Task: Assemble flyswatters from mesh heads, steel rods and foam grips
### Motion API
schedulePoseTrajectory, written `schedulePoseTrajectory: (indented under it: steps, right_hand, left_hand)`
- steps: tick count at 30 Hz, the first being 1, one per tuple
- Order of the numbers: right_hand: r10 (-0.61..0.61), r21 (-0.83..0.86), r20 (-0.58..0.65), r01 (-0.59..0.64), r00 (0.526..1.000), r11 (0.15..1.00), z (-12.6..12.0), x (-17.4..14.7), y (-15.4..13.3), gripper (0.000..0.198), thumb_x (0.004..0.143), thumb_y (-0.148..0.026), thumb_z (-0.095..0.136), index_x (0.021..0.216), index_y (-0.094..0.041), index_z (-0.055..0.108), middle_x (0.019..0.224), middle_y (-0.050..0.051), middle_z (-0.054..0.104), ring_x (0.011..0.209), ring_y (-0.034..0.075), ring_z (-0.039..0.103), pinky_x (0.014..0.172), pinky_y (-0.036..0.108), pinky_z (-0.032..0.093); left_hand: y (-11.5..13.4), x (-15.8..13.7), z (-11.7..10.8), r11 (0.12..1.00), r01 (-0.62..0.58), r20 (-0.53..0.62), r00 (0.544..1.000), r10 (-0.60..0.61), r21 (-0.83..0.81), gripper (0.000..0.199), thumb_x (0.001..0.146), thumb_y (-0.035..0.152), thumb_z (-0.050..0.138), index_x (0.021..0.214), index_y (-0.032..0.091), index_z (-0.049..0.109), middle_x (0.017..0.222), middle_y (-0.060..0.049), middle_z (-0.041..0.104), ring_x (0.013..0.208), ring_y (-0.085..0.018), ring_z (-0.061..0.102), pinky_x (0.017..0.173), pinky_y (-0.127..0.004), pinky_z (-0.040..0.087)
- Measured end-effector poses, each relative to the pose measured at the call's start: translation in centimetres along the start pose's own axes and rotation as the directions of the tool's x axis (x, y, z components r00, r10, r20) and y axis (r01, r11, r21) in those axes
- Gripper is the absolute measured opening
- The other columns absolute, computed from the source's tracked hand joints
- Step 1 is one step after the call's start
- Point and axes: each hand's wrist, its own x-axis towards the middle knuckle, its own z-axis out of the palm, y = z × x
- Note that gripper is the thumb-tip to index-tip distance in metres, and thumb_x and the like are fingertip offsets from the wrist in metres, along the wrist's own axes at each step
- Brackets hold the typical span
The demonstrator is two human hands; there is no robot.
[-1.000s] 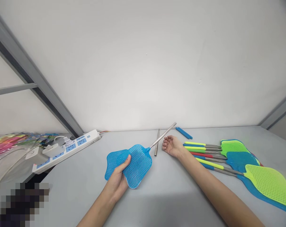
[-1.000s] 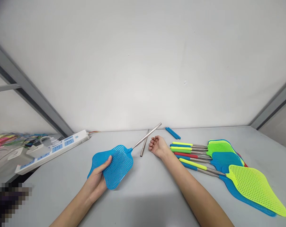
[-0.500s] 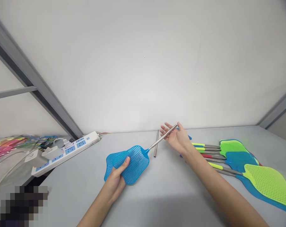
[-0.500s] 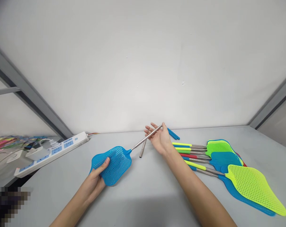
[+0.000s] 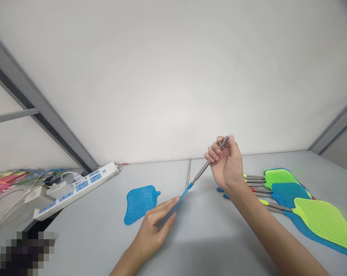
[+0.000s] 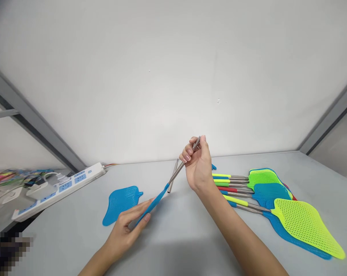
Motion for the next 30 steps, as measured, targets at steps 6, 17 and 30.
schedulePoseTrajectory:
  steps: [6,17,30]
  right_hand:
    - [-0.074,0.013,0.026,0.073,0.997,0.997,0.1,-0.5,-1.5,0.031,0.080,-0.041,0.034,0.059,-0.019,0.042,0.047,-0.006,0.025,0.036,0.005,0.028,0.035,0.017,0.028]
    - [-0.078,0.033,0.018,0.077,0.997,0.996,0.3,-1.3,-0.8,0.034,0.079,-0.040,0.032,0.053,-0.019,0.037,0.045,-0.006,0.022,0.035,0.006,0.027,0.034,0.018,0.027]
    - [0.215,0.155,0.085,-0.226,0.973,0.962,0.6,-2.4,2.0,0.033,0.082,-0.037,0.031,0.054,-0.018,0.035,0.045,-0.006,0.019,0.036,0.006,0.018,0.034,0.017,0.023]
  left_hand:
    - [0.5,-0.4,-0.3,0.934,-0.184,0.189,0.973,0.129,0.307,0.048,0.069,0.020,0.057,0.115,0.028,0.046,0.126,-0.001,0.040,0.118,-0.025,0.031,0.100,-0.039,0.015]
    - [0.4,-0.2,0.5,0.988,-0.099,-0.091,0.990,0.110,0.122,0.036,0.072,0.024,0.054,0.108,0.025,0.054,0.125,-0.002,0.042,0.122,-0.020,0.024,0.103,-0.030,0.007]
    - [0.3,-0.7,-0.1,0.906,-0.273,0.154,0.960,0.234,0.324,0.083,0.056,0.031,0.068,0.128,0.026,0.027,0.136,-0.004,0.019,0.124,-0.031,0.008,0.099,-0.045,-0.001]
